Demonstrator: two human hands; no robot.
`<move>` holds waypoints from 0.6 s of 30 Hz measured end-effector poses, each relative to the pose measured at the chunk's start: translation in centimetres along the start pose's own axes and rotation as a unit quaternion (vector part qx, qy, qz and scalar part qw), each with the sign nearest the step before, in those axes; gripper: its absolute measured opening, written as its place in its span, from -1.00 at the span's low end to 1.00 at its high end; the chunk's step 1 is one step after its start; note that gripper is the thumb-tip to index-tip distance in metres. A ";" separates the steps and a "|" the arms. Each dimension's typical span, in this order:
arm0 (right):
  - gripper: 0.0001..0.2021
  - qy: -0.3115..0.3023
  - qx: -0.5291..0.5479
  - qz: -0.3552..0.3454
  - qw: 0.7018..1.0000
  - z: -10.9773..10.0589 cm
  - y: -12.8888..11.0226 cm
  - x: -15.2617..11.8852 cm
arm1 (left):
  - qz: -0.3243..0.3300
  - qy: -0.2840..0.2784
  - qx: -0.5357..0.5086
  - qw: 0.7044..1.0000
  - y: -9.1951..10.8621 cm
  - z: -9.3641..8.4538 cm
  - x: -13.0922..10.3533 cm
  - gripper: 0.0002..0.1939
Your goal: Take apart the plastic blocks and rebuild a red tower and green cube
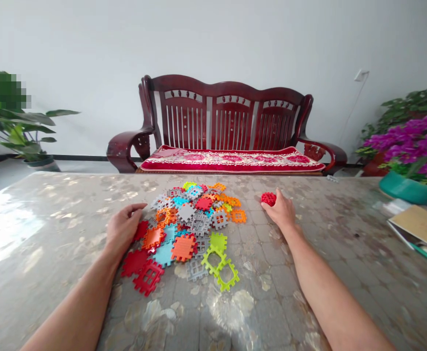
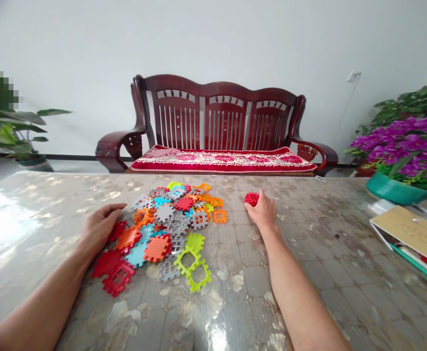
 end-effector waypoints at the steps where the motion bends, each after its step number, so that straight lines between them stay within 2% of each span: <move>1: -0.31 -0.002 -0.004 0.000 1.000 0.0 0.0 0.0 | -0.001 0.000 0.000 1.000 0.0 0.0 0.0 -0.54; 8: -0.38 -0.007 -0.028 -0.023 0.999 0.9 -0.4 0.4 | 0.002 0.009 -0.010 1.000 0.2 -0.1 -0.3 -0.54; 14: -0.30 -0.001 -0.002 0.001 1.000 0.6 -0.5 0.2 | 0.008 0.003 -0.015 1.000 0.3 -0.1 -0.1 -0.54; 18: -0.35 -0.003 -0.001 0.005 1.000 0.6 -0.4 0.2 | 0.004 0.000 -0.009 1.000 0.2 -0.1 -0.1 -0.53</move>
Point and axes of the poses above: each hand's wrist, its own x-axis towards the middle knuckle, its own z-axis out of the palm, y = z × x, the point moved 5 cm from there along x, towards the middle knuckle, and after that the axes turned 5 degrees about x, right-handed, at the moved point
